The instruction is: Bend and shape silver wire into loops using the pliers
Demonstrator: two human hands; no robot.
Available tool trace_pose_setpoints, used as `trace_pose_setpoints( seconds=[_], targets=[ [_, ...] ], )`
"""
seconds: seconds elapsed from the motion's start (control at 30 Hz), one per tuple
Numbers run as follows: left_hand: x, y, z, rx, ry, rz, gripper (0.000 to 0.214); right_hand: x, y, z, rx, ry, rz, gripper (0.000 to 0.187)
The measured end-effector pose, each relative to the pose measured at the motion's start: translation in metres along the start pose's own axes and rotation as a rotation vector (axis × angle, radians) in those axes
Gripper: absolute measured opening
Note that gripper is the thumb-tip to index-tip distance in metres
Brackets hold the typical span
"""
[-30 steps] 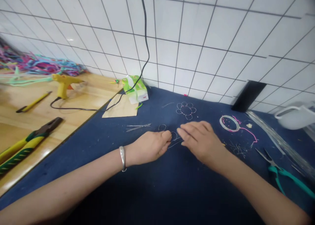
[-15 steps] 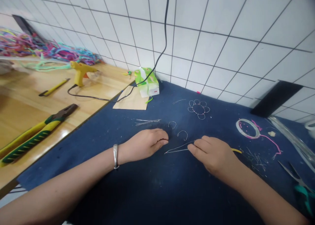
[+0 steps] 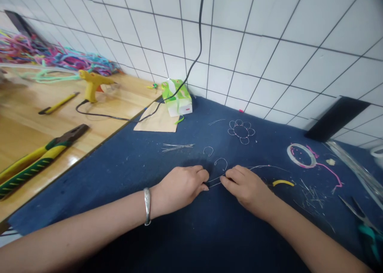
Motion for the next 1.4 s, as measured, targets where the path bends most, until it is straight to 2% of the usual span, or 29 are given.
trace_pose_setpoints(
  seconds=[0.2, 0.37, 0.53, 0.67, 0.87, 1.0, 1.13, 1.4],
  targets=[
    [-0.002, 0.000, -0.001, 0.009, 0.000, -0.036, 0.020, 0.000, 0.002, 0.002, -0.067, -0.022, 0.028, 0.024],
    [-0.005, 0.002, -0.001, 0.004, -0.013, -0.005, 0.017, -0.001, 0.006, 0.002, 0.004, 0.026, 0.012, 0.023],
    [-0.007, 0.000, -0.002, 0.002, -0.008, 0.025, 0.016, -0.003, 0.008, 0.004, -0.015, 0.015, -0.026, 0.023],
    [-0.006, 0.000, -0.002, 0.009, 0.013, -0.022, 0.017, -0.007, 0.012, 0.003, -0.002, 0.005, -0.045, 0.022],
    [0.001, 0.011, -0.001, 0.039, -0.014, -0.164, 0.016, -0.007, 0.028, 0.008, -0.038, -0.002, -0.030, 0.021],
    [0.002, 0.014, 0.000, 0.045, -0.008, -0.198, 0.018, 0.006, 0.018, 0.012, -0.011, 0.026, -0.004, 0.019],
    [-0.002, 0.009, -0.001, 0.053, 0.012, -0.124, 0.019, 0.010, 0.003, 0.012, 0.017, 0.018, -0.011, 0.019],
    [-0.007, 0.005, -0.002, 0.024, 0.001, -0.009, 0.014, 0.005, -0.002, 0.010, -0.036, -0.027, -0.013, 0.022]
  ],
)
Point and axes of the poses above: each hand's wrist, its own z-axis towards the middle knuckle, its own y-axis out of the back of the hand, x = y × z, the point moved 7 cm from there along z, towards the middle knuckle, and after that the axes turned 14 degrees about -x, right-handed, at the moved point
